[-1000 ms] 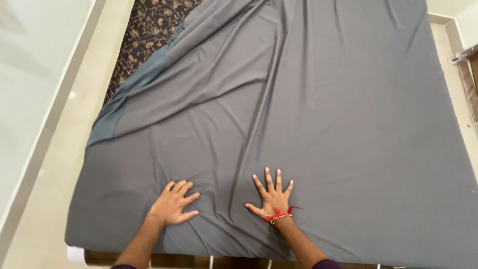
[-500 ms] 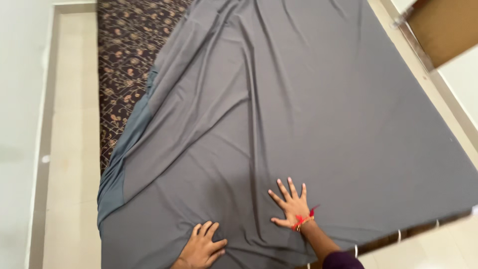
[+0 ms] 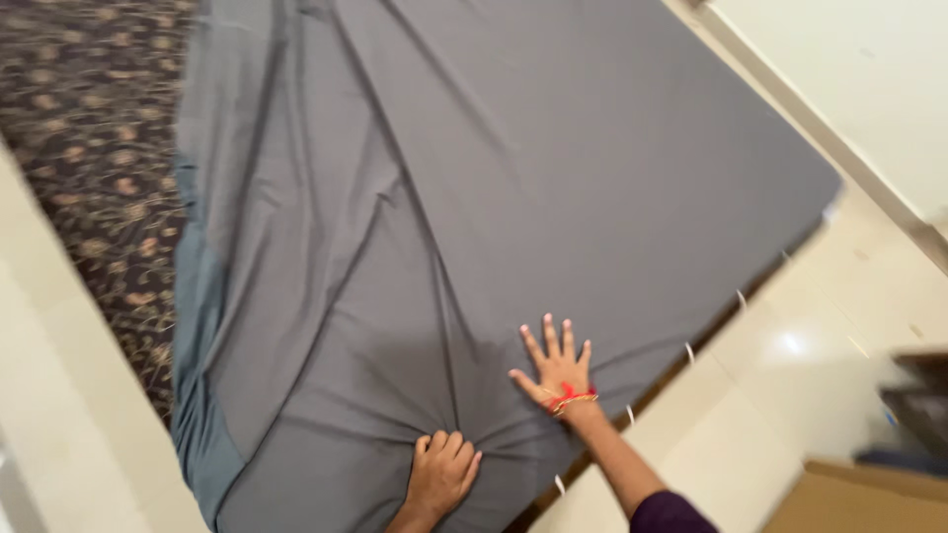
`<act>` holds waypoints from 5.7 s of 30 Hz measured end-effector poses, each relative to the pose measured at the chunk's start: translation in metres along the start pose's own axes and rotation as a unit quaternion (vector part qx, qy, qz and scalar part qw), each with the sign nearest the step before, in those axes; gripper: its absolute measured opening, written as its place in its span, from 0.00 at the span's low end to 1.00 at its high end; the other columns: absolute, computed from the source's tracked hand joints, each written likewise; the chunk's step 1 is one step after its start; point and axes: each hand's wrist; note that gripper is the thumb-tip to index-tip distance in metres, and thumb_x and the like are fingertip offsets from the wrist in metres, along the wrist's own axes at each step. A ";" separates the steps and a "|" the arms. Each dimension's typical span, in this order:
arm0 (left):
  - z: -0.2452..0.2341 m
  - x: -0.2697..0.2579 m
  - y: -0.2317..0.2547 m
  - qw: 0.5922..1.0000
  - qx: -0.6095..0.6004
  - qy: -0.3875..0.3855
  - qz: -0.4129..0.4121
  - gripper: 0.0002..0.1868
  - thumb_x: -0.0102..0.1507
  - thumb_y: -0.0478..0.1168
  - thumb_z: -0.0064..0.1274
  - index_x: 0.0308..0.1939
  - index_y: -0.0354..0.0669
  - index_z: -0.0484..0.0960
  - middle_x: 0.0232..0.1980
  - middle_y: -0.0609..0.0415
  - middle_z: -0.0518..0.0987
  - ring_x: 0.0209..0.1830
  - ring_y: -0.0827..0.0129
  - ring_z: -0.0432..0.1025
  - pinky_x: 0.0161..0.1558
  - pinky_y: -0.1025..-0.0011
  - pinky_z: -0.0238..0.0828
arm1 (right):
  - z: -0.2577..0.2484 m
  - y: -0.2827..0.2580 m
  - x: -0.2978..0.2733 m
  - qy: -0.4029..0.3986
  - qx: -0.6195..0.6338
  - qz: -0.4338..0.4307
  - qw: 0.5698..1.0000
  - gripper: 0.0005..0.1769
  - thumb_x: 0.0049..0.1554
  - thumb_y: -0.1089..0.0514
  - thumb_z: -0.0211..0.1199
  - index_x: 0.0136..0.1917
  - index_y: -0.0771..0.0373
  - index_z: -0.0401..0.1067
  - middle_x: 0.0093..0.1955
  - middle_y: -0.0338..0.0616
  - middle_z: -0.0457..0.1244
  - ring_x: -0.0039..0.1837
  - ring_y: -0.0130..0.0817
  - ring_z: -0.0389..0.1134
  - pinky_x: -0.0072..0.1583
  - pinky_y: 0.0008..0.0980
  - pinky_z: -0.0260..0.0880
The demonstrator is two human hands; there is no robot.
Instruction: The person spreads a gray bedsheet over a mattress, smoothing it out and tucking the edges under the mattress along the sides and corners of the bed frame.
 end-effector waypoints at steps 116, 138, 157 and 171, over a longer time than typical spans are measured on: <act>-0.151 -0.209 -0.184 0.883 0.055 0.098 0.457 0.27 0.61 0.49 0.55 0.65 0.61 0.75 0.71 0.50 0.73 0.71 0.52 0.67 0.64 0.58 0.60 | 0.251 -0.410 -0.344 0.514 0.162 0.124 0.833 0.13 0.42 0.60 0.74 0.38 0.62 0.72 0.40 0.44 0.67 0.54 0.48 0.70 0.56 0.47 0.64; -0.197 -0.193 -0.174 0.886 0.097 -0.086 0.446 0.48 0.47 0.50 0.67 0.72 0.61 0.70 0.79 0.51 0.62 0.78 0.54 0.54 0.67 0.53 0.53 | 0.193 -0.398 -0.364 0.437 0.262 0.127 0.851 0.35 0.44 0.50 0.78 0.62 0.58 0.70 0.69 0.50 0.58 0.73 0.55 0.56 0.71 0.53 0.56; -0.173 -0.212 -0.184 0.944 0.081 -0.055 0.315 0.53 0.41 0.63 0.66 0.70 0.59 0.70 0.78 0.52 0.62 0.79 0.52 0.51 0.72 0.45 0.40 | 0.201 -0.387 -0.329 0.513 0.085 -0.002 0.854 0.45 0.44 0.47 0.76 0.72 0.48 0.64 0.77 0.51 0.53 0.77 0.54 0.50 0.67 0.59 0.54; -0.158 -0.215 -0.185 0.977 -0.126 -0.083 0.149 0.43 0.59 0.69 0.50 0.74 0.56 0.69 0.78 0.56 0.67 0.84 0.56 0.47 0.77 0.46 0.28 | 0.130 -0.293 -0.288 0.474 0.202 -0.139 0.845 0.25 0.48 0.50 0.65 0.58 0.60 0.77 0.68 0.50 0.66 0.73 0.48 0.61 0.70 0.46 0.54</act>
Point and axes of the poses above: each hand's wrist, its own x-axis towards the middle knuckle, its own z-axis out of the palm, y = z × x
